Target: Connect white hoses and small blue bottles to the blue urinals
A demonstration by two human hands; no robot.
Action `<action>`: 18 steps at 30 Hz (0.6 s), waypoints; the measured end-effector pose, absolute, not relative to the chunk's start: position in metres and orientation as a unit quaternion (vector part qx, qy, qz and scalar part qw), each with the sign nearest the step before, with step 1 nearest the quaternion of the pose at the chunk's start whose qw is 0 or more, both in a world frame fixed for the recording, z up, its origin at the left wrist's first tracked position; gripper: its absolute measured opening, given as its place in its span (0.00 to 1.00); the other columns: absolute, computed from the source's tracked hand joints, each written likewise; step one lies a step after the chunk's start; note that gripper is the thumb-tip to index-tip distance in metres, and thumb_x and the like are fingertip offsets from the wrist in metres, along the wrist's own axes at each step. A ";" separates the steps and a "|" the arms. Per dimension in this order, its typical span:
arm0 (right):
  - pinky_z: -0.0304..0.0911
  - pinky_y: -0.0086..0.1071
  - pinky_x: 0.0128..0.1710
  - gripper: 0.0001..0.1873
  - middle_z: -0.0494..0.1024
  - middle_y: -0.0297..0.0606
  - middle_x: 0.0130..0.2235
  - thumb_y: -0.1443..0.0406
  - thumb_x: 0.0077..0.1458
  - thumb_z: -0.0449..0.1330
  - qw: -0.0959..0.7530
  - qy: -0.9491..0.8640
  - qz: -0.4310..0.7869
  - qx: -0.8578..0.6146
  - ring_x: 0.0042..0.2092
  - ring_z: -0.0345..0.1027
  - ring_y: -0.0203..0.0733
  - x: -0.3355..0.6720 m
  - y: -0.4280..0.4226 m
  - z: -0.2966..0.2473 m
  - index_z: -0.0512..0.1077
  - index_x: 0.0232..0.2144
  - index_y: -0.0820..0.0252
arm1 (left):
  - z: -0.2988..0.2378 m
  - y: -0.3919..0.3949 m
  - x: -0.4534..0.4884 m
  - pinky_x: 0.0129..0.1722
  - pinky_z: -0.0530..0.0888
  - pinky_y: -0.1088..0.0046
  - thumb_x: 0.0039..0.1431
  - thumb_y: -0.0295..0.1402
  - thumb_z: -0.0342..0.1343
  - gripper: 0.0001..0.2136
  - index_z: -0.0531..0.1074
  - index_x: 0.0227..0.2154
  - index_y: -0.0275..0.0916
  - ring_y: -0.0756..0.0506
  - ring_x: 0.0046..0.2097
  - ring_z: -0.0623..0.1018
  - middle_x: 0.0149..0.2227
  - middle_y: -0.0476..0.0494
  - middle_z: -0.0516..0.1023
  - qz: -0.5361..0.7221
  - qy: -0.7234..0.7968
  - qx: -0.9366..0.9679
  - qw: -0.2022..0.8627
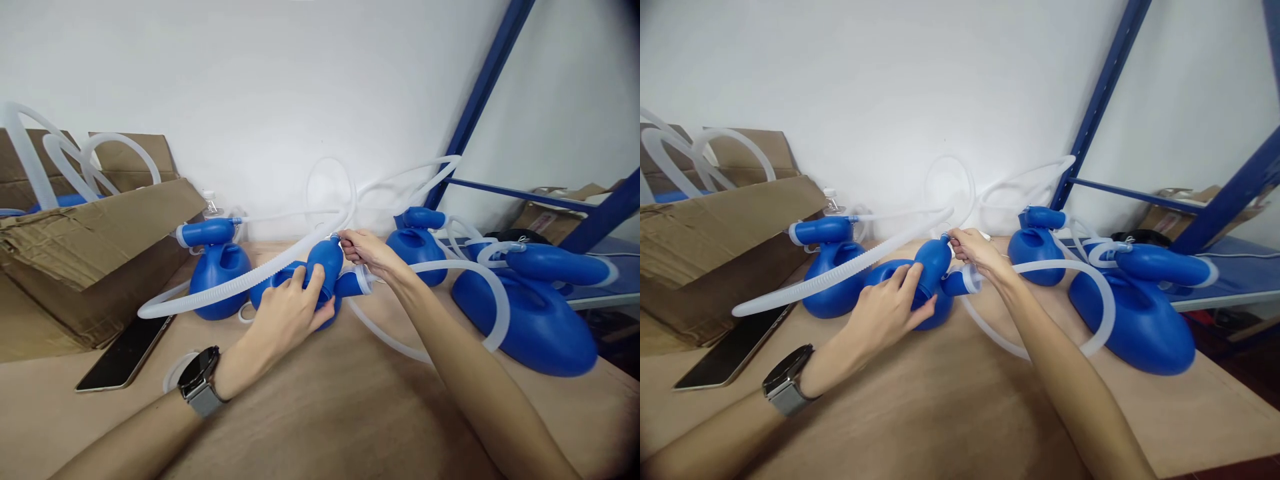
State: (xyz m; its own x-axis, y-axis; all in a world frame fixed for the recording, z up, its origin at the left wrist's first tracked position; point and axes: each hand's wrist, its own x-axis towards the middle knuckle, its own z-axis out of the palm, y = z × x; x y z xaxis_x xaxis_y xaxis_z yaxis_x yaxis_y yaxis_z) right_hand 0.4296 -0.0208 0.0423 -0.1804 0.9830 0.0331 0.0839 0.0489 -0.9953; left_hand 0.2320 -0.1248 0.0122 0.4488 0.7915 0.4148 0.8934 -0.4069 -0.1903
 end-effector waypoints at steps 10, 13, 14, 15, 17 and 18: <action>0.37 0.24 0.18 0.16 0.52 0.24 0.19 0.65 0.60 0.55 0.460 -0.545 0.527 -0.462 0.20 0.40 0.28 0.424 -0.016 0.036 0.60 0.20 0.57 | 0.017 -0.122 0.230 0.30 0.83 0.62 0.72 0.44 0.50 0.32 0.55 0.74 0.37 0.34 0.37 0.85 0.45 0.32 0.81 -0.107 -0.516 -0.828 0.192; 0.38 0.24 0.19 0.16 0.52 0.23 0.18 0.66 0.59 0.55 0.460 -0.546 0.528 -0.460 0.20 0.41 0.28 0.423 -0.017 0.035 0.60 0.20 0.58 | 0.013 -0.123 0.230 0.28 0.82 0.63 0.72 0.43 0.51 0.31 0.58 0.73 0.36 0.35 0.37 0.85 0.44 0.31 0.81 -0.122 -0.500 -0.832 0.210; 0.39 0.24 0.19 0.16 0.52 0.23 0.18 0.65 0.59 0.56 0.461 -0.547 0.527 -0.458 0.20 0.41 0.28 0.423 -0.017 0.035 0.60 0.20 0.58 | 0.011 -0.124 0.230 0.26 0.81 0.65 0.72 0.42 0.51 0.30 0.59 0.72 0.36 0.36 0.35 0.85 0.43 0.31 0.81 -0.130 -0.491 -0.831 0.226; 0.39 0.24 0.19 0.16 0.52 0.23 0.19 0.65 0.59 0.56 0.462 -0.548 0.527 -0.458 0.20 0.41 0.28 0.423 -0.018 0.035 0.60 0.20 0.57 | 0.009 -0.124 0.230 0.25 0.80 0.66 0.72 0.42 0.51 0.30 0.61 0.72 0.36 0.37 0.33 0.84 0.41 0.32 0.81 -0.138 -0.483 -0.829 0.246; 0.38 0.25 0.19 0.16 0.52 0.23 0.19 0.63 0.60 0.56 0.465 -0.550 0.521 -0.457 0.20 0.40 0.28 0.423 -0.021 0.036 0.60 0.20 0.57 | 0.005 -0.124 0.230 0.22 0.78 0.69 0.71 0.41 0.52 0.28 0.63 0.70 0.35 0.39 0.30 0.82 0.37 0.34 0.80 -0.152 -0.461 -0.825 0.290; 0.38 0.25 0.19 0.16 0.52 0.23 0.19 0.63 0.60 0.57 0.468 -0.551 0.517 -0.458 0.20 0.40 0.28 0.422 -0.022 0.036 0.60 0.21 0.57 | 0.003 -0.124 0.230 0.21 0.77 0.71 0.71 0.41 0.52 0.28 0.64 0.69 0.35 0.40 0.28 0.81 0.35 0.35 0.80 -0.156 -0.448 -0.824 0.311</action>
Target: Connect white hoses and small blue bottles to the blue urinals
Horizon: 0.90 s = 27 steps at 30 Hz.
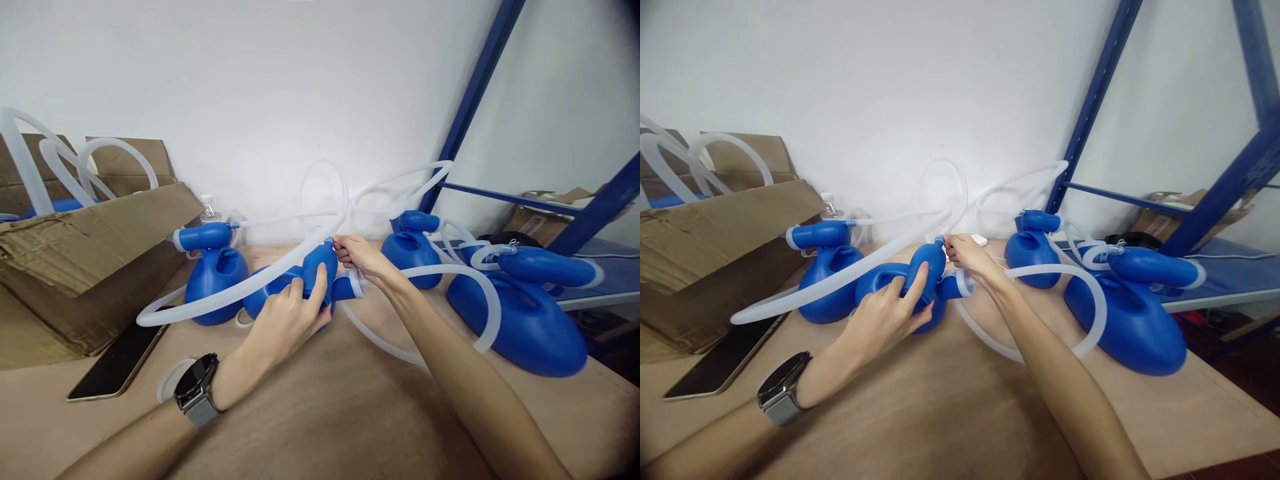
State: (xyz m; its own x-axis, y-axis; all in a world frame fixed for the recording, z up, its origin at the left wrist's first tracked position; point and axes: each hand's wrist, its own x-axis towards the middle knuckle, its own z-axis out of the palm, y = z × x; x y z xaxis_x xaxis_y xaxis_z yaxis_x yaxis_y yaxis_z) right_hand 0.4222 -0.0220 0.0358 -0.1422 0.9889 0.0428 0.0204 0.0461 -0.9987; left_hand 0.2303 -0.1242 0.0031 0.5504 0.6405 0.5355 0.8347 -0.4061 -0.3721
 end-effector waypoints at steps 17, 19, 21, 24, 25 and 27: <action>0.60 0.27 0.25 0.13 0.70 0.33 0.25 0.62 0.62 0.53 0.505 -0.524 0.473 -0.496 0.26 0.63 0.37 0.415 -0.013 0.028 0.65 0.25 0.57 | 0.002 -0.125 0.228 0.21 0.76 0.72 0.69 0.37 0.53 0.28 0.65 0.69 0.33 0.42 0.29 0.80 0.35 0.36 0.78 -0.159 -0.420 -0.824 0.345; 0.65 0.28 0.29 0.13 0.74 0.35 0.28 0.59 0.64 0.55 0.499 -0.504 0.500 -0.498 0.29 0.68 0.39 0.413 -0.016 0.031 0.68 0.28 0.56 | 0.003 -0.125 0.226 0.22 0.76 0.72 0.68 0.37 0.53 0.28 0.64 0.69 0.35 0.41 0.30 0.81 0.36 0.36 0.79 -0.159 -0.426 -0.831 0.322; 0.68 0.30 0.31 0.14 0.75 0.36 0.28 0.57 0.67 0.54 0.506 -0.458 0.563 -0.467 0.30 0.69 0.40 0.414 -0.019 0.038 0.69 0.31 0.56 | 0.005 -0.124 0.226 0.25 0.78 0.71 0.68 0.37 0.53 0.28 0.65 0.69 0.36 0.40 0.34 0.82 0.38 0.34 0.79 -0.163 -0.428 -0.834 0.307; 0.70 0.32 0.31 0.14 0.74 0.36 0.29 0.59 0.71 0.50 0.532 -0.348 0.676 -0.372 0.29 0.70 0.40 0.420 -0.022 0.050 0.68 0.34 0.57 | 0.008 -0.125 0.226 0.27 0.79 0.68 0.68 0.36 0.52 0.27 0.66 0.68 0.36 0.36 0.38 0.84 0.40 0.32 0.80 -0.163 -0.436 -0.837 0.286; 0.71 0.33 0.31 0.14 0.73 0.35 0.28 0.60 0.72 0.49 0.543 -0.306 0.704 -0.342 0.28 0.70 0.40 0.422 -0.022 0.053 0.67 0.35 0.57 | 0.009 -0.125 0.227 0.26 0.79 0.67 0.68 0.37 0.51 0.27 0.65 0.68 0.37 0.36 0.38 0.84 0.41 0.31 0.81 -0.157 -0.443 -0.840 0.271; 0.72 0.33 0.31 0.14 0.69 0.32 0.26 0.62 0.73 0.47 0.570 -0.227 0.732 -0.295 0.25 0.66 0.37 0.425 -0.022 0.057 0.63 0.33 0.56 | 0.011 -0.126 0.229 0.24 0.78 0.66 0.67 0.39 0.51 0.28 0.65 0.68 0.38 0.36 0.35 0.84 0.44 0.30 0.81 -0.146 -0.464 -0.843 0.230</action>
